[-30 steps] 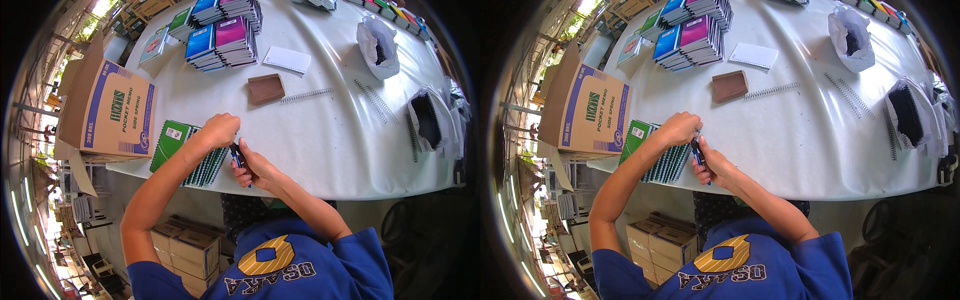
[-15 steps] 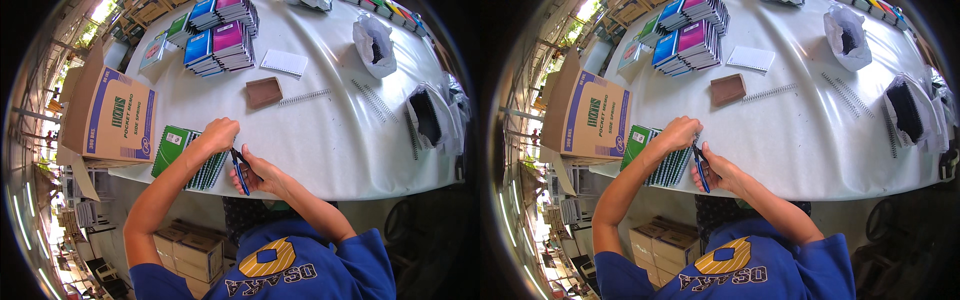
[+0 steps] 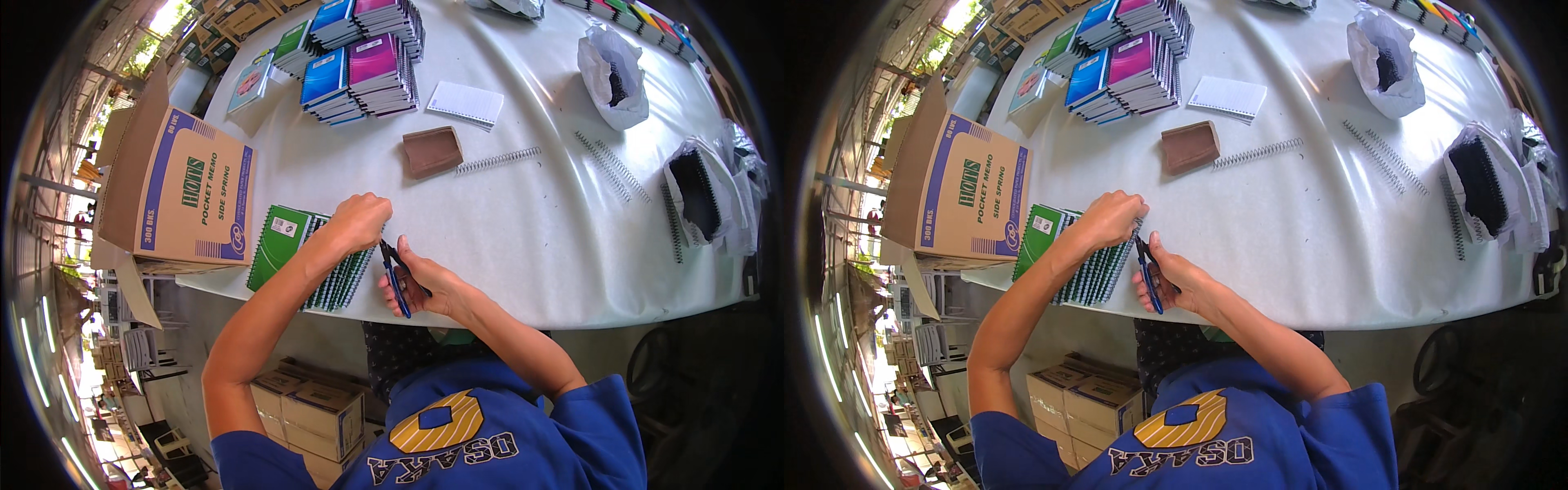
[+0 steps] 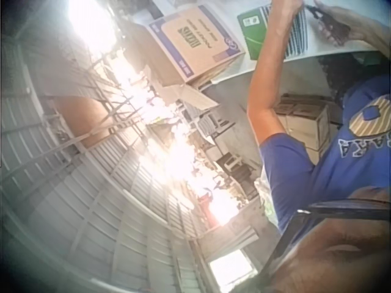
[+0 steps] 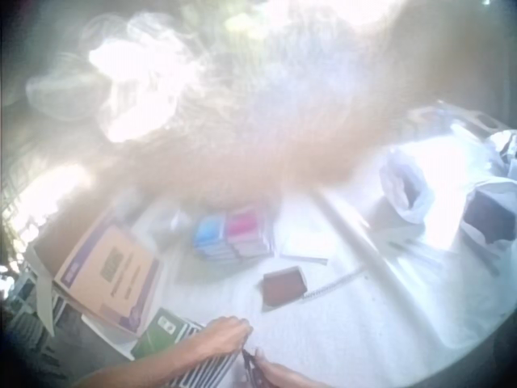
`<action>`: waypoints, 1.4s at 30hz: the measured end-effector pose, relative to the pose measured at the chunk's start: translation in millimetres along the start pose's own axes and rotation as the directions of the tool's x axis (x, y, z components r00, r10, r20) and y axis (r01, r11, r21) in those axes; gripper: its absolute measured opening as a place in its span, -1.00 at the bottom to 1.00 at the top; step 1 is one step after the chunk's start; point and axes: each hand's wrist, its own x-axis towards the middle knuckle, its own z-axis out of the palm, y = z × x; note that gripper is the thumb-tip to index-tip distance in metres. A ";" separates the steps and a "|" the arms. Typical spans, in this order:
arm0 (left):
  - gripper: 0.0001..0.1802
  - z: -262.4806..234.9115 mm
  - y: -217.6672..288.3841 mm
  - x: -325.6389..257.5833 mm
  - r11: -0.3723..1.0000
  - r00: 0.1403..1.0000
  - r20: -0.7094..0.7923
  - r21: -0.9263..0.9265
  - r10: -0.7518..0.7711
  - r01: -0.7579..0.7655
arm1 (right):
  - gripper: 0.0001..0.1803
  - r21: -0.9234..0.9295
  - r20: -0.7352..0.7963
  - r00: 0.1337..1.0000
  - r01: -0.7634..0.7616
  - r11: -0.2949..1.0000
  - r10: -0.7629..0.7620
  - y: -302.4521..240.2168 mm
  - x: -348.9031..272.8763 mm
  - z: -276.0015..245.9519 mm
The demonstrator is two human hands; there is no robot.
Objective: The person binds notebooks by threading a spiral wire through the holes of a notebook and then using pliers to cut the excess wire.
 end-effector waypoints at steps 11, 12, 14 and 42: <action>-0.90 3.9 -3.0 1.6 1.000 1.000 -0.019 0.000 0.018 -0.018 | -0.13 -0.012 0.024 0.999 -0.045 0.999 0.045 -3.3 6.4 -6.1; -0.90 4.5 -3.2 1.4 1.000 1.000 -0.011 -0.002 0.008 -0.008 | -0.14 0.003 0.005 0.999 -0.036 0.999 0.036 -3.3 8.3 -3.9; -0.91 2.8 -1.6 2.0 1.000 1.000 -0.005 -0.002 0.003 -0.003 | -0.14 0.019 -0.014 1.000 -0.021 1.000 0.021 -3.4 13.7 -9.9; -0.89 1.2 0.3 -1.1 1.000 0.998 -0.053 -0.010 0.024 -0.025 | -0.20 0.127 0.003 0.995 -0.099 0.987 0.100 -14.8 14.2 -3.5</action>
